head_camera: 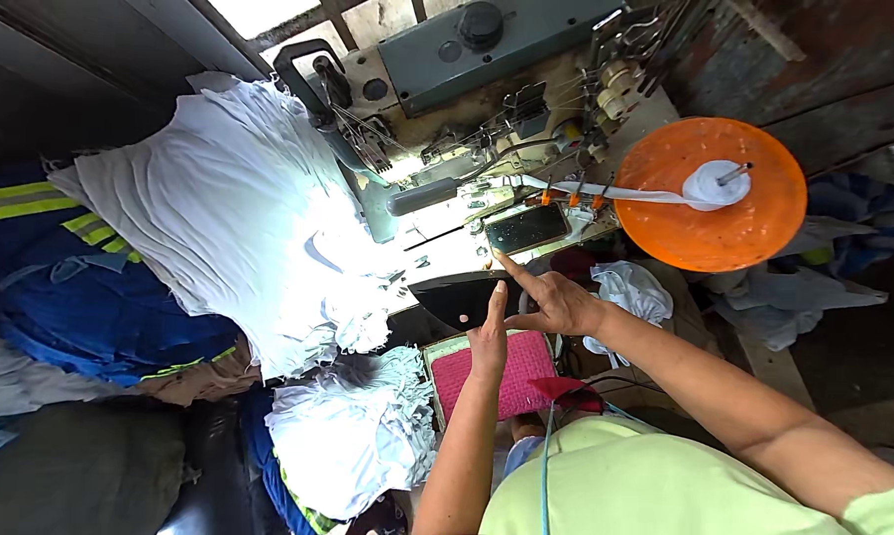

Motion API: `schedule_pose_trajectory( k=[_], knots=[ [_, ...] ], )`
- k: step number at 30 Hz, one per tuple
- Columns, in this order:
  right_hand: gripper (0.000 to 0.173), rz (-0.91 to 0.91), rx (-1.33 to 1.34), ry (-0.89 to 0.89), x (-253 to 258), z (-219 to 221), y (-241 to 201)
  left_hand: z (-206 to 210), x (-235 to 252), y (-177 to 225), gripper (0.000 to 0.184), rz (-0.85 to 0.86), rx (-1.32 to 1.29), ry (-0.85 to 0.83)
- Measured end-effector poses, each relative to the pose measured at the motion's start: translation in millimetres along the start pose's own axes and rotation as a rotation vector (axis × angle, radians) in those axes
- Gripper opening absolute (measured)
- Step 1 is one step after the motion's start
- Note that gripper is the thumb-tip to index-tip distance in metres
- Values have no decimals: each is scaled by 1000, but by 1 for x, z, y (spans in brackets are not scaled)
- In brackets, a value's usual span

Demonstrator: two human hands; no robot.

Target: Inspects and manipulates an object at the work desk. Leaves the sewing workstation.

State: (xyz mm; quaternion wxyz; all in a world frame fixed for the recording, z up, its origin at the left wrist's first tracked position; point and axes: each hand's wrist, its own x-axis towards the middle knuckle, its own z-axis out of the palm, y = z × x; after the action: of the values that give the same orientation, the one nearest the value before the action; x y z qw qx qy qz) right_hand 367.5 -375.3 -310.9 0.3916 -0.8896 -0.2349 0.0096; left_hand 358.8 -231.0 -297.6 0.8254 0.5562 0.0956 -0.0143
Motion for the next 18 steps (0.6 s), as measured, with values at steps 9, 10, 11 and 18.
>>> schedule_pose_trajectory(
  k=[9, 10, 11, 18],
  knots=[
    [94, -15, 125, -35, 0, 2, -1, -2, -7, 5, 14, -70, 8, -23],
    [94, -9, 133, -45, 0, 2, -2, -2, -7, 6, 14, -78, 12, -18],
    [93, -4, 146, -55, 1, 2, -1, -2, -7, 7, 13, -85, 15, -15],
    [89, 50, 180, -145, 3, 0, -4, -2, -7, 6, 12, -72, 26, 22]
  ],
)
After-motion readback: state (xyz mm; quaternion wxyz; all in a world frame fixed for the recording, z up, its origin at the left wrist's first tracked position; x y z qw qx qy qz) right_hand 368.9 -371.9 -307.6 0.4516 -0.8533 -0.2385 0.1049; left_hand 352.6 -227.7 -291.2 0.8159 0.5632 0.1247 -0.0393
